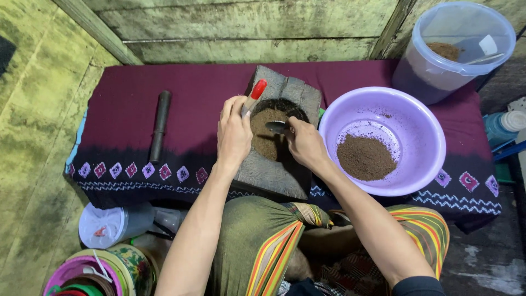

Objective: Process brown powder on a stone mortar using a brush and spoon to transfer it into a bowl

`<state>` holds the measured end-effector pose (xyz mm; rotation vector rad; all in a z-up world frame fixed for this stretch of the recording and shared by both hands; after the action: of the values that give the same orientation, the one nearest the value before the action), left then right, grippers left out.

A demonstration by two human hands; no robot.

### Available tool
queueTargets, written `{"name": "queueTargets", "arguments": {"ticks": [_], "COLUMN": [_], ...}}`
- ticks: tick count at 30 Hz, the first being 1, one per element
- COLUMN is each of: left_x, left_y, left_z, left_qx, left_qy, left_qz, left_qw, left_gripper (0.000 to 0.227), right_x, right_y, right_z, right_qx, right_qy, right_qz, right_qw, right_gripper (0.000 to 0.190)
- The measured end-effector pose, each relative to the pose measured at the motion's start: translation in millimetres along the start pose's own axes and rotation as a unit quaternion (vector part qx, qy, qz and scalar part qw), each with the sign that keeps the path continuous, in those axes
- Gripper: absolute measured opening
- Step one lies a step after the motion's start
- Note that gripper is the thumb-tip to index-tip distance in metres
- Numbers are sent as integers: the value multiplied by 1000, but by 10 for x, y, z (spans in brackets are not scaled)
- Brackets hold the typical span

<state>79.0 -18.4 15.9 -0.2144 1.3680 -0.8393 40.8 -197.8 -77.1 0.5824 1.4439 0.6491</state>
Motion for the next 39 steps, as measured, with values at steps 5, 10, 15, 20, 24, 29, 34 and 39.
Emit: {"name": "queueTargets", "arguments": {"ticks": [5,10,15,20,24,29,34,39], "left_x": [-27,-45,-79,-76,-54,-94,-76,-83], "left_y": [-52,-130,-155,-87,3,-61,-55,-85], "left_z": [-4,-24,-23,-20,35,-14,-2,-18], "left_qx": [5,6,8,15,16,16,22,32], "left_qy": [-10,-2,-1,-4,6,7,11,4], "left_qz": [15,46,40,31,-18,-11,-10,34], "left_qw": [1000,999,999,999,1000,1000,1000,999], "left_gripper": [29,31,30,30,27,29,30,33], "right_x": [24,-41,-87,-109,-114,-148,-64,70], "right_y": [-34,52,101,126,80,157,54,-107], "right_z": [82,90,67,62,101,22,80,194], "right_qx": [14,29,20,-1,-7,-16,-13,-13], "right_qy": [2,-14,-21,-30,-31,-41,-38,-37], "right_qz": [-2,9,8,11,10,14,15,-14], "right_qw": [1000,999,1000,999,999,999,999,999], "right_gripper": [12,18,23,23,25,24,23,23]}}
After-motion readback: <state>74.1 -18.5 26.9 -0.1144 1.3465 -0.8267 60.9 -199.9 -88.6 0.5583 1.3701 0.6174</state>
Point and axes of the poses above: each hand's wrist, its own z-axis towards the middle knuckle, its own x-axis out of the palm, y = z × x, the point moved 8 cm from there along z, towards the middle knuckle, and after that the axes turned 8 degrees about y, right-handed, at the moved point
